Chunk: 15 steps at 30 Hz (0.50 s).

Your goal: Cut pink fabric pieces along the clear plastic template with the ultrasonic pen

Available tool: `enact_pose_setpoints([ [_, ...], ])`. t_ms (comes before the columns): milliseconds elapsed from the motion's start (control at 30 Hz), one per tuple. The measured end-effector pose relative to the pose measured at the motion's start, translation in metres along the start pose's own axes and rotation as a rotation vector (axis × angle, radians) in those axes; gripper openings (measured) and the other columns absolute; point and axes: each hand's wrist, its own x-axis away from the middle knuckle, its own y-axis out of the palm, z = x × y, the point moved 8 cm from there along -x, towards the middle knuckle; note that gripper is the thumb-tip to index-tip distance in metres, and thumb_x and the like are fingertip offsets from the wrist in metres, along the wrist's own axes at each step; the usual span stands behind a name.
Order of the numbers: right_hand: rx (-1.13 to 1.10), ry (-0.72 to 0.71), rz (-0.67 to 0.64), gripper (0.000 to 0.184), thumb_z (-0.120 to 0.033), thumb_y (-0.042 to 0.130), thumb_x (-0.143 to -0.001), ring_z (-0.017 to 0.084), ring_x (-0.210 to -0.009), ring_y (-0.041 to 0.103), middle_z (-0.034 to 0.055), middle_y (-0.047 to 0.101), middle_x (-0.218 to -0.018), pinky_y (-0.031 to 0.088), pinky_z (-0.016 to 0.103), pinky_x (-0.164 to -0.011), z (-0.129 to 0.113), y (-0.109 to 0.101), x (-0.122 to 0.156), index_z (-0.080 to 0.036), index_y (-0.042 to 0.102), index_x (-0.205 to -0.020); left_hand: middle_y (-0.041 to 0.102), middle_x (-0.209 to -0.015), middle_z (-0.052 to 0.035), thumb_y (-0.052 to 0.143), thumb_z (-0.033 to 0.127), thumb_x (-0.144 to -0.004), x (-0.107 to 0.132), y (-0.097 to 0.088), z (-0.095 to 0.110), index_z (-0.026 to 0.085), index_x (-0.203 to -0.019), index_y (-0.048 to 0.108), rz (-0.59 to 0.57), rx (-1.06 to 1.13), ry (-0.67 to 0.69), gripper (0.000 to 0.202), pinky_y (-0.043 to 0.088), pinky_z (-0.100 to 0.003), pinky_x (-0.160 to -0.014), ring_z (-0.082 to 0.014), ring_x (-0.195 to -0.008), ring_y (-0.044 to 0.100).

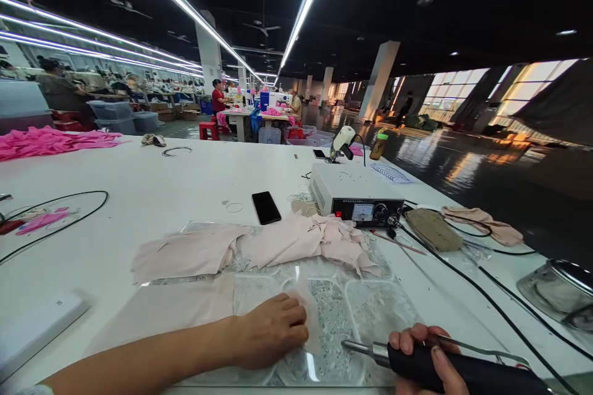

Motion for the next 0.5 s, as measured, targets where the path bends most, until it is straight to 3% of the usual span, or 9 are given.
enact_pose_setpoints([
  [100, -0.006, -0.084, 0.042, 0.028, -0.025, 0.069, -0.049, 0.011, -0.049, 0.047, -0.0032, 0.052, -0.064, 0.044, 0.029, -0.045, -0.012, 0.001, 0.004, -0.020, 0.056, -0.073, 0.060, -0.093, -0.0038, 0.058, 0.017, -0.089, 0.017, -0.018, 0.010, 0.018, -0.082, 0.054, 0.096, 0.001, 0.164, 0.009, 0.045, -0.028, -0.077, -0.0162, -0.081, 0.055],
  [233, -0.024, -0.141, 0.014, 0.023, -0.026, 0.065, -0.054, 0.011, -0.049, 0.047, -0.0027, 0.053, -0.065, 0.042, 0.028, -0.045, -0.014, 0.009, 0.007, -0.019, 0.057, -0.075, 0.060, -0.092, -0.0036, 0.052, 0.021, -0.094, 0.033, -0.034, -0.010, 0.018, -0.089, 0.056, 0.180, 0.138, 0.059, 0.008, 0.046, -0.026, -0.074, -0.0153, -0.079, 0.058],
  [333, -0.034, -0.147, -0.030, 0.021, -0.026, 0.065, -0.057, 0.011, -0.049, 0.047, -0.0026, 0.053, -0.065, 0.042, 0.028, -0.046, -0.008, 0.017, 0.009, -0.020, 0.058, -0.076, 0.062, -0.102, -0.0079, 0.043, 0.021, -0.098, 0.033, -0.037, -0.022, 0.017, -0.102, 0.058, 0.242, 0.166, -0.023, 0.016, 0.049, -0.029, -0.078, -0.0183, -0.086, 0.061],
  [433, -0.037, -0.136, -0.076, 0.021, -0.027, 0.065, -0.059, 0.011, -0.050, 0.047, -0.0025, 0.053, -0.066, 0.043, 0.028, -0.047, -0.001, 0.027, 0.011, -0.020, 0.059, -0.078, 0.062, -0.116, -0.0119, 0.046, 0.021, -0.096, 0.027, -0.031, -0.022, 0.015, -0.112, 0.058, 0.263, 0.124, -0.049, 0.021, 0.049, -0.036, -0.089, -0.0249, -0.104, 0.060],
  [500, -0.039, -0.112, -0.079, 0.022, -0.027, 0.065, -0.059, 0.011, -0.050, 0.047, -0.0025, 0.053, -0.066, 0.043, 0.028, -0.047, 0.002, 0.031, 0.011, -0.020, 0.059, -0.078, 0.062, -0.120, -0.0113, 0.050, 0.023, -0.095, 0.025, -0.026, -0.014, 0.015, -0.113, 0.059, 0.250, 0.107, 0.009, 0.021, 0.046, -0.038, -0.096, -0.0262, -0.112, 0.058],
])
